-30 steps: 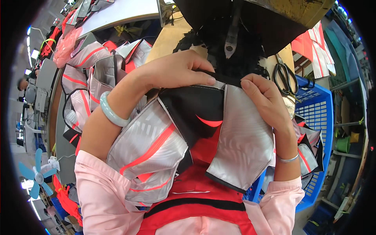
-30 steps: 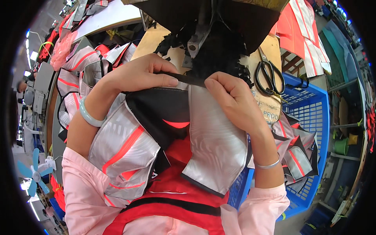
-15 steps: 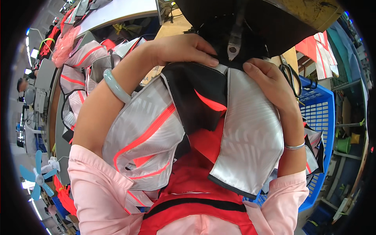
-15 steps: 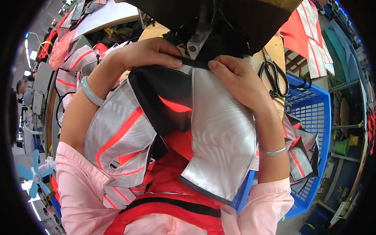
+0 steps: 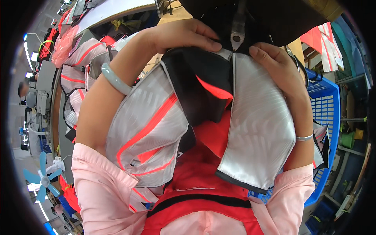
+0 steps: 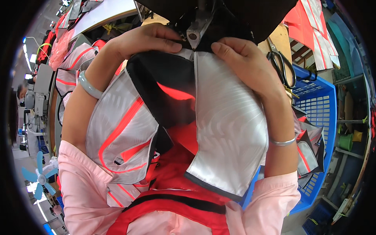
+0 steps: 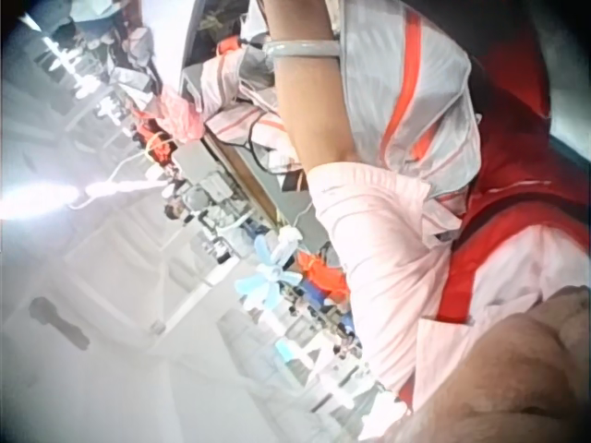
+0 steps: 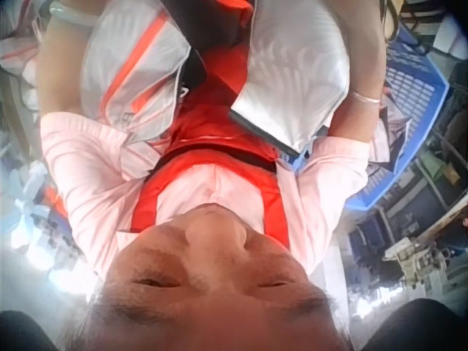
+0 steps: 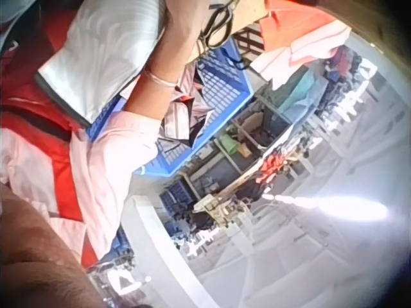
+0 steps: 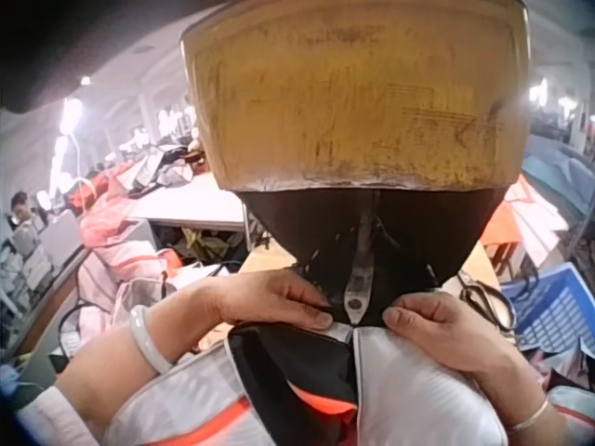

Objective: The person sews reflective safety bags using a sewing machine, aligning the fabric edges and guiding them through the machine. They handle multiple bags, adjusting the material and occasionally using scissors to trim excess fabric. The finished bags are placed into a blue basket.

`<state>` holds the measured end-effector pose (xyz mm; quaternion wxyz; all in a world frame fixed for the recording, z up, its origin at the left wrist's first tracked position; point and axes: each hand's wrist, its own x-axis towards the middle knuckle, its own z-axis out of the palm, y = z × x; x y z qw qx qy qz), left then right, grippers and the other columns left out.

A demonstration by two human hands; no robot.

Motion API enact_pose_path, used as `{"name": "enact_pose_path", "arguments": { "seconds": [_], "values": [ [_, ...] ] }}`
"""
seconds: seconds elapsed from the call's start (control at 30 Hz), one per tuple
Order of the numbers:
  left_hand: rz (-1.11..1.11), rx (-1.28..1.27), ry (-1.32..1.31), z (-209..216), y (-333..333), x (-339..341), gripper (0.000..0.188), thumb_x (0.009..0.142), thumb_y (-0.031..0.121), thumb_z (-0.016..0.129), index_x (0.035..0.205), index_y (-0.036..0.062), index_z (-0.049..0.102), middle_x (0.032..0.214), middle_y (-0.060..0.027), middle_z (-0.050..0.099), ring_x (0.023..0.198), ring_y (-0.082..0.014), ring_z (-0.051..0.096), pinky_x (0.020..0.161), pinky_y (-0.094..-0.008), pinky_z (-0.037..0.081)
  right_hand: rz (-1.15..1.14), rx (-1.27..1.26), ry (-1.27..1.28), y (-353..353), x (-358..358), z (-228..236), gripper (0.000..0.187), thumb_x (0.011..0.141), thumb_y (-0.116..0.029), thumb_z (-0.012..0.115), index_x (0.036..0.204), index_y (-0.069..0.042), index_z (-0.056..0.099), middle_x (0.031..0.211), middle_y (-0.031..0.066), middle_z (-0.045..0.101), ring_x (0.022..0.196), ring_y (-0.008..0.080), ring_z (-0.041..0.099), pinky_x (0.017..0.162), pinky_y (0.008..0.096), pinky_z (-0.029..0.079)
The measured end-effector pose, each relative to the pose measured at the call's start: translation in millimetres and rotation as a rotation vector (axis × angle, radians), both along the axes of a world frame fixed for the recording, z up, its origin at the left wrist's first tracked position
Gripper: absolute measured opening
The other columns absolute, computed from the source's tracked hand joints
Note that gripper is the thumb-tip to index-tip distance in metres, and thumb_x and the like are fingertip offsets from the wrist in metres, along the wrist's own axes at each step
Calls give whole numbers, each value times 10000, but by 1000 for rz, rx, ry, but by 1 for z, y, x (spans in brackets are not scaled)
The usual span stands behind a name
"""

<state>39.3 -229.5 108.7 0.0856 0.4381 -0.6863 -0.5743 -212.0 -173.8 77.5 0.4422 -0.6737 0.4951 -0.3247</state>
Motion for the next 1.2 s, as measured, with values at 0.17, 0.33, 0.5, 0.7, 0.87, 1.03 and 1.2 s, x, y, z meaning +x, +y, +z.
{"name": "enact_pose_path", "arguments": {
  "seconds": [0.17,0.33,0.5,0.7,0.87,1.03,1.2],
  "values": [
    [24,-33,30,-3,-6,3,354,884,214,670,1139,-30,636,951,-21,684,837,-48,627,765,-184,499,-163,-131,100,-8,-2,-4,311,933,-301,571,950,-2,655,785,-1,600,742,55,529,704,216,432],
    [16,-109,-52,-3,25,26,342,876,208,683,1126,-21,644,890,26,654,777,-26,591,691,-195,481,-103,-37,92,28,-42,14,276,918,-261,576,957,6,635,773,14,592,739,88,542,685,244,445],
    [-137,-199,2,-17,97,22,293,896,184,651,1093,-33,639,918,-72,681,744,-101,627,651,-254,508,243,62,161,144,-60,-7,179,859,-161,596,864,13,637,689,79,602,625,184,598,580,285,453],
    [-79,-302,13,-22,173,0,228,882,87,555,1038,-59,631,929,-189,677,802,-289,656,730,-346,507,221,210,74,242,-133,-11,384,802,-362,677,830,21,682,724,142,652,634,233,642,573,317,488],
    [-146,-601,191,-43,169,-46,236,881,161,569,1007,-23,647,929,-164,609,880,-292,607,801,-368,477,130,-357,239,233,-63,35,410,638,-282,795,942,-22,702,848,110,677,710,245,650,620,316,495],
    [-261,-156,159,-35,153,-80,342,840,240,612,1045,-32,645,918,-135,649,832,-186,603,775,-307,472,363,-956,744,199,17,31,356,724,-140,567,1048,-6,629,922,76,555,740,194,518,669,309,439],
    [-136,145,243,-60,154,-69,301,864,252,611,1037,7,642,915,-38,644,823,-95,565,755,-242,448,359,-891,803,190,41,-1,178,704,-128,573,865,-55,593,826,65,471,755,213,482,739,350,424]
  ]
}}
